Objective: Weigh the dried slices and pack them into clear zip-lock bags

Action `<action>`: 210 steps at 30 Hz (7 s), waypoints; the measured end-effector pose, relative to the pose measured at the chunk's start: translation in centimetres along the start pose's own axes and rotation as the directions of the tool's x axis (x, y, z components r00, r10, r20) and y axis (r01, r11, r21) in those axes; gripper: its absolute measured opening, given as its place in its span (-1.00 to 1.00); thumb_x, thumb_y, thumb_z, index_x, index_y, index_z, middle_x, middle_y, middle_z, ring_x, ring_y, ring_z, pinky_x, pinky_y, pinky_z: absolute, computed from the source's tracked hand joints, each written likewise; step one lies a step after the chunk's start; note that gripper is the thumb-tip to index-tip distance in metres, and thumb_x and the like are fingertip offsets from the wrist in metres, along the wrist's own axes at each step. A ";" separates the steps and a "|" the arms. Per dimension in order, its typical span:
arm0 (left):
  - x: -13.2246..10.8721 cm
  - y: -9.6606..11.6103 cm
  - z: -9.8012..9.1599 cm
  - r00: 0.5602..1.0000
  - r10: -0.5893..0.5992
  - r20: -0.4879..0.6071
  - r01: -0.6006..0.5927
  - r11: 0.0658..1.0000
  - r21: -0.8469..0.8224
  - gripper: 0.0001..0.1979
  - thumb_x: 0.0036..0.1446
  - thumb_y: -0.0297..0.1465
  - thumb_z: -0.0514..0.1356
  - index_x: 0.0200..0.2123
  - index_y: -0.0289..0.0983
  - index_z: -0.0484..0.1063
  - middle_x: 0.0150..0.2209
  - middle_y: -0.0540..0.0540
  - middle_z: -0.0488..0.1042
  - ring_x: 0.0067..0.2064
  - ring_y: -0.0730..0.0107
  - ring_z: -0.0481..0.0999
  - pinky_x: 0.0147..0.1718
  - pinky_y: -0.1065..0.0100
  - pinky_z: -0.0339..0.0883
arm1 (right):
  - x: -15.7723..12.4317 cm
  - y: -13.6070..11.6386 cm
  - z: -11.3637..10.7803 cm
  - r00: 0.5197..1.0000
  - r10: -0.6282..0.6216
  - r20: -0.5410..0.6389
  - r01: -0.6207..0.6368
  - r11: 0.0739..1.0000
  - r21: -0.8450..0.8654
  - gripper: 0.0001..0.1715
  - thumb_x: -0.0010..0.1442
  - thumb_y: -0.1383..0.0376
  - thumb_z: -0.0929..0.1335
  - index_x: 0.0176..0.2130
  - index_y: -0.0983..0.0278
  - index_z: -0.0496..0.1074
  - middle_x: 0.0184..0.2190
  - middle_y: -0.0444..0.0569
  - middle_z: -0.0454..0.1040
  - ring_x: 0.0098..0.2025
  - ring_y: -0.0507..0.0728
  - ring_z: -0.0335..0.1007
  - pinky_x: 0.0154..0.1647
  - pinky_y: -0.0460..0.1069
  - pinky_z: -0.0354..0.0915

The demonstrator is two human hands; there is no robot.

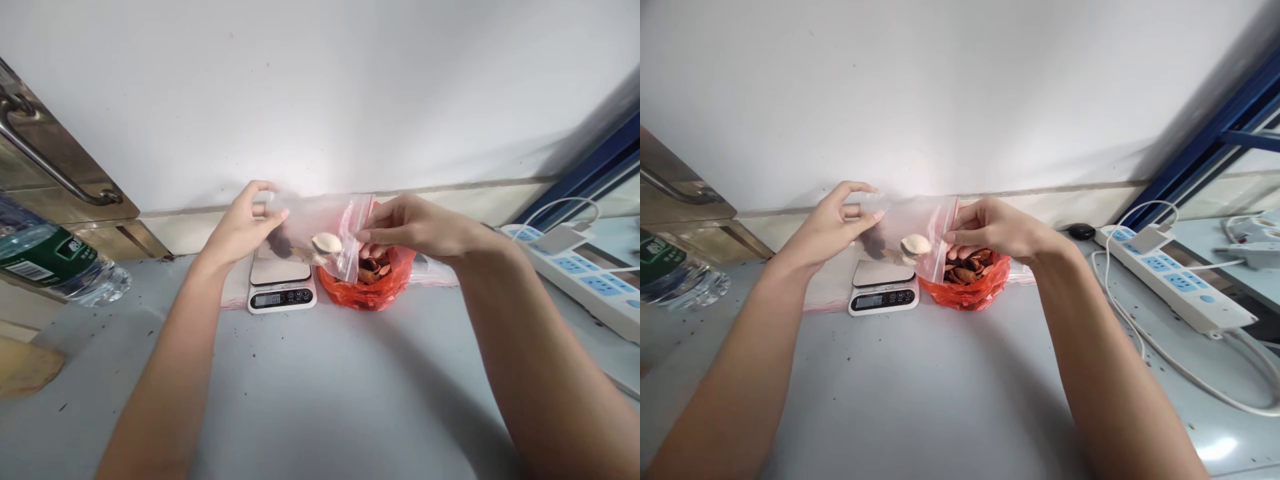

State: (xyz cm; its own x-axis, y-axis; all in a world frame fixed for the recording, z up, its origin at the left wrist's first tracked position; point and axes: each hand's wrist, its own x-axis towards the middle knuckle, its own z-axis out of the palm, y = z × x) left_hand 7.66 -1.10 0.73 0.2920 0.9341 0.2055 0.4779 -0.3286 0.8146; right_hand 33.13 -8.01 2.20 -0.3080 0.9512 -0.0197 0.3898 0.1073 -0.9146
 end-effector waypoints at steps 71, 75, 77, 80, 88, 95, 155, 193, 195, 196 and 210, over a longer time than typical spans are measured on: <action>-1.7 2.8 2.6 0.923 0.005 0.385 0.008 0.999 -0.031 -0.82 -0.04 -0.48 0.19 -0.64 -0.24 0.46 -0.60 -0.02 0.48 -0.53 0.44 0.44 -0.58 0.44 0.20 | 2.0 0.4 4.4 0.968 -0.020 -0.249 0.069 0.980 0.187 -0.65 -0.20 0.33 0.41 -0.63 0.19 0.10 -0.67 -0.26 0.21 -0.55 -0.04 0.16 -0.51 -0.08 0.08; -1.8 2.5 2.2 0.938 -0.020 0.346 0.030 0.999 -0.025 -0.84 -0.06 -0.51 0.19 -0.62 -0.24 0.49 -0.60 0.02 0.48 -0.54 0.44 0.45 -0.55 0.43 0.27 | 1.9 0.3 4.1 0.972 0.026 -0.235 0.029 0.973 0.229 -0.66 -0.20 0.31 0.44 -0.58 0.18 0.15 -0.57 -0.15 0.45 -0.45 0.04 0.37 -0.43 -0.05 0.23; -1.8 2.3 2.1 0.938 -0.006 0.348 0.019 0.999 -0.032 -0.82 -0.05 -0.51 0.18 -0.63 -0.24 0.49 -0.60 0.01 0.49 -0.52 0.42 0.49 -0.52 0.42 0.30 | 1.7 0.1 4.0 0.979 0.043 -0.200 -0.005 0.982 0.186 -0.67 -0.16 0.25 0.49 -0.54 0.19 0.24 -0.51 -0.14 0.49 -0.41 0.05 0.39 -0.41 -0.04 0.26; -1.7 2.1 2.1 0.934 0.019 0.357 -0.005 0.999 -0.042 -0.80 -0.02 -0.50 0.18 -0.63 -0.25 0.51 -0.59 -0.02 0.51 -0.50 0.38 0.53 -0.51 0.40 0.31 | 1.5 -0.2 4.0 0.976 0.051 -0.214 -0.026 0.993 0.117 -0.66 -0.13 0.22 0.51 -0.53 0.20 0.27 -0.56 -0.21 0.41 -0.46 0.02 0.32 -0.44 -0.06 0.22; -1.6 2.0 2.1 0.886 0.052 0.461 -0.053 0.999 -0.011 -0.78 0.07 -0.37 0.24 -0.58 -0.24 0.59 -0.57 -0.04 0.50 -0.53 0.44 0.39 -0.57 0.43 0.15 | 1.5 0.0 4.1 0.969 0.041 -0.242 -0.033 0.999 0.039 -0.67 -0.08 0.30 0.50 -0.54 0.21 0.25 -0.63 -0.25 0.31 -0.54 -0.02 0.22 -0.51 -0.09 0.10; -1.7 2.0 2.5 0.894 0.037 0.446 -0.056 0.998 0.028 -0.77 0.00 -0.46 0.17 -0.66 -0.26 0.47 -0.64 0.02 0.43 -0.59 0.51 0.28 -0.62 0.46 0.07 | 1.5 0.2 4.4 0.975 0.025 -0.220 -0.026 1.000 -0.001 -0.68 -0.07 0.43 0.43 -0.53 0.19 0.18 -0.67 -0.27 0.28 -0.61 -0.05 0.07 -0.57 -0.10 -0.07; 0.7 1.8 5.0 0.978 0.146 -0.151 -0.193 0.908 -0.373 -0.80 0.20 -0.29 0.41 -0.16 -0.26 0.72 -0.21 -0.08 0.72 -0.24 0.33 0.67 -0.22 0.37 0.55 | -2.7 1.7 -4.9 0.934 0.072 -0.349 -0.253 0.825 -0.506 -0.67 0.12 -0.02 0.44 -0.30 0.17 0.62 -0.38 0.04 0.65 -0.37 0.23 0.52 -0.41 0.10 0.32; -0.4 -0.7 -5.2 0.998 -0.025 -0.051 0.017 0.989 -0.149 -0.57 -0.30 -0.22 0.56 -0.25 -0.15 0.71 -0.46 -0.04 0.64 -0.23 0.09 0.70 -0.14 0.22 0.56 | 1.9 1.3 2.3 0.857 -0.048 -0.512 0.199 0.949 0.244 -0.56 -0.12 0.08 0.65 -0.40 0.23 0.48 -0.53 -0.13 0.59 -0.46 0.08 0.52 -0.36 0.00 0.51; -1.1 -1.2 -7.0 0.994 -0.104 -0.018 0.104 0.994 -0.044 -0.61 -0.20 -0.21 0.50 -0.21 -0.12 0.71 -0.42 -0.07 0.67 -0.18 0.06 0.72 -0.14 0.25 0.55 | 2.1 1.2 3.4 0.846 -0.060 -0.530 0.197 0.958 0.206 -0.58 -0.08 0.07 0.63 -0.40 0.22 0.47 -0.54 -0.13 0.58 -0.48 0.08 0.51 -0.39 0.00 0.50; -1.5 -1.6 -7.9 0.987 -0.156 -0.028 0.157 0.988 0.010 -0.65 -0.15 -0.22 0.46 -0.20 -0.12 0.70 -0.39 -0.08 0.68 -0.17 0.07 0.72 -0.16 0.28 0.55 | 2.2 1.1 4.1 0.839 -0.074 -0.539 0.194 0.966 0.169 -0.61 -0.04 0.07 0.62 -0.39 0.22 0.47 -0.53 -0.12 0.58 -0.47 0.10 0.52 -0.40 0.00 0.50; -4.9 -12.3 -12.6 0.764 -0.645 0.002 0.645 0.764 0.011 -0.76 0.20 -0.15 0.26 -0.23 -0.20 0.47 -0.38 -0.12 0.62 -0.30 0.19 0.72 -0.23 0.31 0.59 | 9.2 -2.5 19.9 0.877 -0.481 -0.019 0.266 0.518 -0.813 -0.72 0.35 0.43 0.28 -0.27 0.25 0.57 -0.25 0.12 0.66 -0.15 0.24 0.55 -0.36 0.01 0.28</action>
State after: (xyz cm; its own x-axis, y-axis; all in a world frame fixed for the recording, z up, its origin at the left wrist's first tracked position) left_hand -10.06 0.08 -3.45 -0.0834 0.9254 -0.3696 0.5626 0.3499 0.7490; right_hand 12.09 -5.30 -3.70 -0.4409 0.7879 0.4300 0.8255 0.5440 -0.1503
